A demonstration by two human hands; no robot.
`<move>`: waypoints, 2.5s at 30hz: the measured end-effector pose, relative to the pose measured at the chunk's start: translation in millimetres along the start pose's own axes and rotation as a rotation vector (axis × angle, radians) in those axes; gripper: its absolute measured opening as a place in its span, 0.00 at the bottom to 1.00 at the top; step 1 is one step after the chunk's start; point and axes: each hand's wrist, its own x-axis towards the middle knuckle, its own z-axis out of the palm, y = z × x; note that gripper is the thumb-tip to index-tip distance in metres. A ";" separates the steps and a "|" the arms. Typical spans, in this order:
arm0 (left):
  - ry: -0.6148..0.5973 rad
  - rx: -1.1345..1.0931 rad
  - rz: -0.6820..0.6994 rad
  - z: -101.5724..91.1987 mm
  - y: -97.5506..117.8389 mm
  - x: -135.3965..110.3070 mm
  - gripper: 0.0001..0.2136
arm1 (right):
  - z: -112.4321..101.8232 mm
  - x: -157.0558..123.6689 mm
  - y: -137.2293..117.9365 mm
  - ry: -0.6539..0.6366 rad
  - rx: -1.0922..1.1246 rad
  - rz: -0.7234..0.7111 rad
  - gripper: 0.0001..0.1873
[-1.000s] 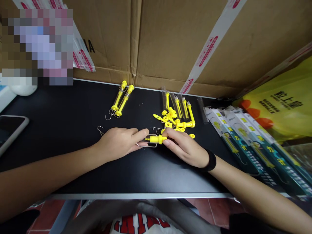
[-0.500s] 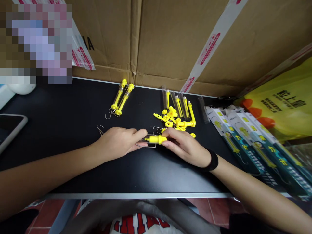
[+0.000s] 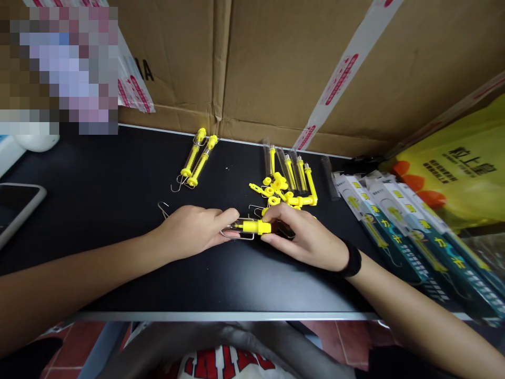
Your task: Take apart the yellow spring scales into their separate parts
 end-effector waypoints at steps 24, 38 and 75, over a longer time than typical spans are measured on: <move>-0.036 0.014 -0.014 1.6 -0.7 -0.9 0.13 | -1.2 3.8 -0.5 -0.001 0.029 0.005 0.10; -0.039 0.001 0.003 -0.4 0.1 0.8 0.12 | -6.0 2.0 -0.1 0.000 -0.111 -0.097 0.09; -0.062 -0.029 -0.017 -3.3 0.0 0.9 0.12 | -2.3 0.8 3.2 0.007 -0.253 -0.187 0.05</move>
